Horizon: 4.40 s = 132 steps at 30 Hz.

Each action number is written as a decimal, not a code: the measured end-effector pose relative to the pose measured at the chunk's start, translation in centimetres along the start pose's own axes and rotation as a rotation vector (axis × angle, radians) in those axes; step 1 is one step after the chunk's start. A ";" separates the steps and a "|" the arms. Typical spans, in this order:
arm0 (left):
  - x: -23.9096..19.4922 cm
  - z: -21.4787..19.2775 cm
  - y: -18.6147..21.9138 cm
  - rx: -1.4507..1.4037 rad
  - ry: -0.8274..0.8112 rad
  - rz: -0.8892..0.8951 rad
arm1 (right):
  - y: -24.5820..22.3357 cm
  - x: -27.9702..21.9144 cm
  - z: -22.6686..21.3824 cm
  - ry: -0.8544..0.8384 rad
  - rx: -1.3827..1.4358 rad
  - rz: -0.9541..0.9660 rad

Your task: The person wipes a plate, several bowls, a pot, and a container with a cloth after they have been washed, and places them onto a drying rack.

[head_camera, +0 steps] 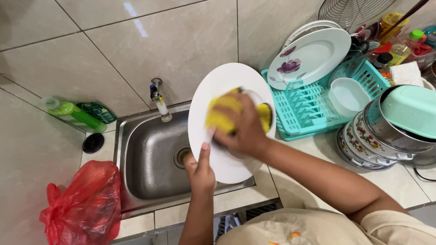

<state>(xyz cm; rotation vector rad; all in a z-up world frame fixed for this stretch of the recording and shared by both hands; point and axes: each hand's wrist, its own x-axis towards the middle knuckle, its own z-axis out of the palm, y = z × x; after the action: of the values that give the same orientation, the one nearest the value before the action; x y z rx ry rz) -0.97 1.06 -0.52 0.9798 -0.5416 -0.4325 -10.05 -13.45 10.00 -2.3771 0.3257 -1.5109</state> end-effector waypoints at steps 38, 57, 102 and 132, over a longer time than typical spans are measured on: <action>5.3 -1.9 2.6 -0.319 0.290 -0.166 | 4.5 -10.2 0.1 -0.303 0.151 -0.225; 1.7 -1.3 -0.6 0.139 -0.041 -0.199 | 3.6 1.0 0.3 -0.025 0.023 0.043; -5.7 2.4 2.0 1.271 -0.938 0.801 | 25.1 -13.1 -12.6 -0.548 1.900 1.103; 1.0 15.8 -13.5 1.414 -0.553 0.558 | 26.5 9.9 -22.4 -0.708 -0.294 -0.015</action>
<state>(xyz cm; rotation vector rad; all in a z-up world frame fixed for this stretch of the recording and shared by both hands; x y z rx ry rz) -11.15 -16.59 -4.89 1.9609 -1.6844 0.3040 -26.93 -44.43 17.34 -2.9489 0.3694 -0.5670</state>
